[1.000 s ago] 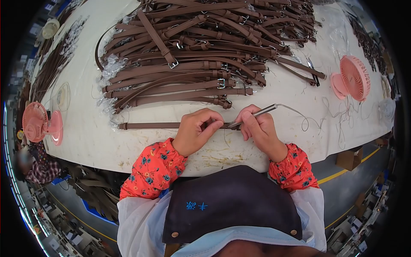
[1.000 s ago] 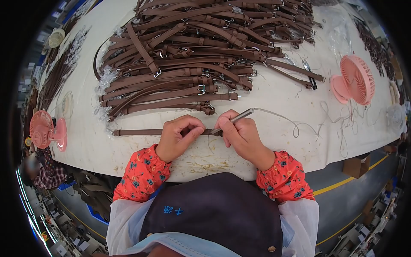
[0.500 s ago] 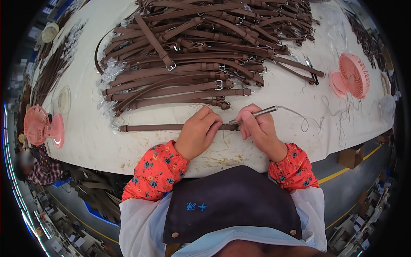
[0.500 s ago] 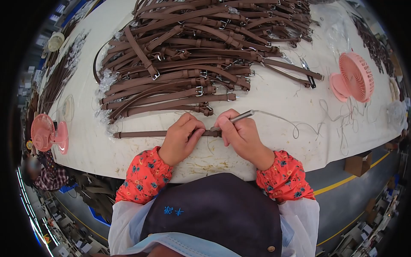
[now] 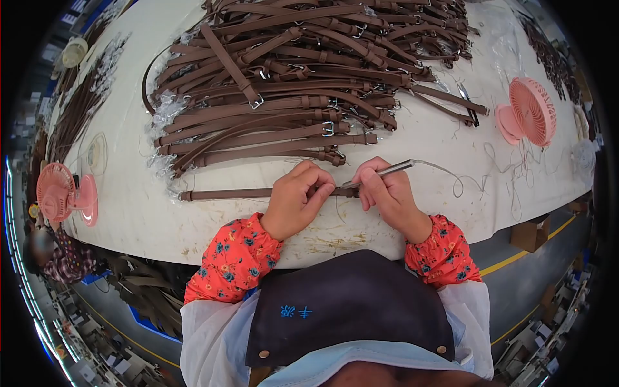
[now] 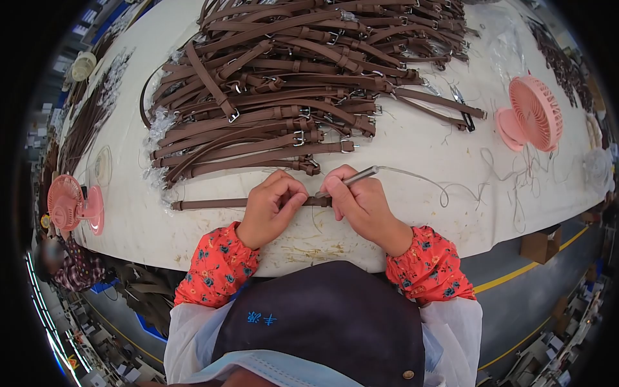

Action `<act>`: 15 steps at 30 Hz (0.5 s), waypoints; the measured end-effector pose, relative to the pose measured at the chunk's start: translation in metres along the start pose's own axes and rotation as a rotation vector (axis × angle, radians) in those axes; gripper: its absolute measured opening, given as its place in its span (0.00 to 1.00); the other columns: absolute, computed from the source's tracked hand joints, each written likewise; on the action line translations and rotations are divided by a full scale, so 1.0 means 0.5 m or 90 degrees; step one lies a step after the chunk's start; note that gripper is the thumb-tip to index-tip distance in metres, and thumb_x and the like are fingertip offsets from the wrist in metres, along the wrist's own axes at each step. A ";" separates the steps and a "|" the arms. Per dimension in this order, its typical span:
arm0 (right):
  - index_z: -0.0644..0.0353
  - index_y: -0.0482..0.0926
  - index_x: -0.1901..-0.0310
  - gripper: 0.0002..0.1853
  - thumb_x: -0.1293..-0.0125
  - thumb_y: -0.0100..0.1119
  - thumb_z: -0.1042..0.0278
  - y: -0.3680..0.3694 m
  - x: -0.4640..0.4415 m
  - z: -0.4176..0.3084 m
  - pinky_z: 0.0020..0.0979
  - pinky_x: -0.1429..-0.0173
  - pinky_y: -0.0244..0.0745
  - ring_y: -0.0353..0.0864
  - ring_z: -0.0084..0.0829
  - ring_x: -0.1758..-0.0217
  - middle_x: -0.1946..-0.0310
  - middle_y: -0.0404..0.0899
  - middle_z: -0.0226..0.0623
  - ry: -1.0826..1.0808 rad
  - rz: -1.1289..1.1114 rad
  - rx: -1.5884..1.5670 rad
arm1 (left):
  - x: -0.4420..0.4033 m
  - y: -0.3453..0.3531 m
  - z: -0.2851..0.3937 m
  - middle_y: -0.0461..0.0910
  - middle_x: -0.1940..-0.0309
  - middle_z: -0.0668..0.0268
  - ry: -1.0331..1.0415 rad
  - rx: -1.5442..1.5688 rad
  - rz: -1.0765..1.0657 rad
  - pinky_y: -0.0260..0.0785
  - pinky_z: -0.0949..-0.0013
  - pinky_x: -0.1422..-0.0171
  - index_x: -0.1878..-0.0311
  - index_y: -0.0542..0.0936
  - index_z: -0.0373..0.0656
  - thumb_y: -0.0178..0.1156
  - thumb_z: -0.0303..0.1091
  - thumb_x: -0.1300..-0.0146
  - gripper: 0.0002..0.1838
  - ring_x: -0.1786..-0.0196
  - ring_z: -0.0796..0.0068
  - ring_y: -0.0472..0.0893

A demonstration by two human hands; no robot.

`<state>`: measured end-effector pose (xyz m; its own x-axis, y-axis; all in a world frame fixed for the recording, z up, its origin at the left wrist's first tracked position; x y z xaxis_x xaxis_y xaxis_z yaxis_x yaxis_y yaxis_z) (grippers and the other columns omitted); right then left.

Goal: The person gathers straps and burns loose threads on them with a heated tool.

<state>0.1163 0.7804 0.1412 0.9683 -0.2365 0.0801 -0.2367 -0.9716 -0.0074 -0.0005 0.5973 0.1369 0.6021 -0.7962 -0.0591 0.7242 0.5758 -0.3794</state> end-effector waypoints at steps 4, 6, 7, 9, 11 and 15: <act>0.67 0.82 0.64 0.20 0.18 0.48 0.61 0.001 -0.001 0.002 0.26 0.73 0.68 0.73 0.19 0.81 0.78 0.77 0.30 -0.010 0.002 0.000 | -0.001 -0.001 0.004 0.77 0.65 0.65 -0.008 0.000 -0.005 0.70 0.73 0.66 0.59 0.82 0.37 0.65 0.25 0.33 0.03 0.71 0.76 0.77; 0.66 0.82 0.64 0.21 0.18 0.48 0.60 0.002 -0.001 -0.001 0.26 0.73 0.68 0.73 0.19 0.81 0.78 0.77 0.30 -0.012 0.004 0.002 | -0.001 -0.002 0.003 0.77 0.65 0.64 -0.011 0.001 -0.007 0.72 0.71 0.66 0.59 0.82 0.38 0.65 0.26 0.33 0.03 0.71 0.73 0.79; 0.66 0.82 0.64 0.21 0.18 0.48 0.60 0.002 -0.001 -0.002 0.26 0.73 0.67 0.73 0.19 0.81 0.78 0.77 0.30 -0.013 0.004 0.002 | -0.001 -0.001 0.001 0.77 0.65 0.64 -0.013 0.003 -0.007 0.72 0.71 0.65 0.58 0.82 0.38 0.65 0.26 0.33 0.03 0.71 0.73 0.79; 0.66 0.81 0.64 0.20 0.18 0.48 0.61 0.001 -0.001 0.003 0.26 0.73 0.67 0.73 0.18 0.81 0.78 0.77 0.30 -0.019 0.002 -0.002 | 0.000 -0.002 -0.006 0.77 0.63 0.63 -0.016 0.015 0.009 0.71 0.72 0.66 0.57 0.82 0.38 0.65 0.26 0.33 0.04 0.71 0.73 0.79; 0.66 0.81 0.62 0.19 0.18 0.48 0.61 -0.001 0.001 0.008 0.25 0.73 0.68 0.74 0.18 0.80 0.78 0.77 0.31 -0.019 0.004 -0.011 | 0.002 -0.005 -0.013 0.78 0.61 0.63 -0.016 0.035 0.042 0.70 0.73 0.68 0.56 0.82 0.39 0.65 0.25 0.33 0.05 0.70 0.73 0.79; 0.66 0.78 0.58 0.17 0.17 0.47 0.61 -0.004 0.005 0.006 0.24 0.72 0.69 0.74 0.18 0.79 0.76 0.77 0.31 -0.056 0.031 -0.062 | -0.001 -0.011 0.005 0.79 0.56 0.65 0.068 -0.090 0.101 0.71 0.68 0.58 0.56 0.83 0.43 0.69 0.26 0.39 0.09 0.62 0.70 0.78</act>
<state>0.1192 0.7817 0.1383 0.9579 -0.2870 -0.0057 -0.2854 -0.9544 0.0877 -0.0040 0.5952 0.1415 0.6607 -0.7170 -0.2225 0.5645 0.6698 -0.4823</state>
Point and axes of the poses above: each hand's wrist, its own x-axis away from the middle knuckle, its own y-axis out of the palm, z = x × y, the point moved 1 cm from there along -x, towards the middle knuckle
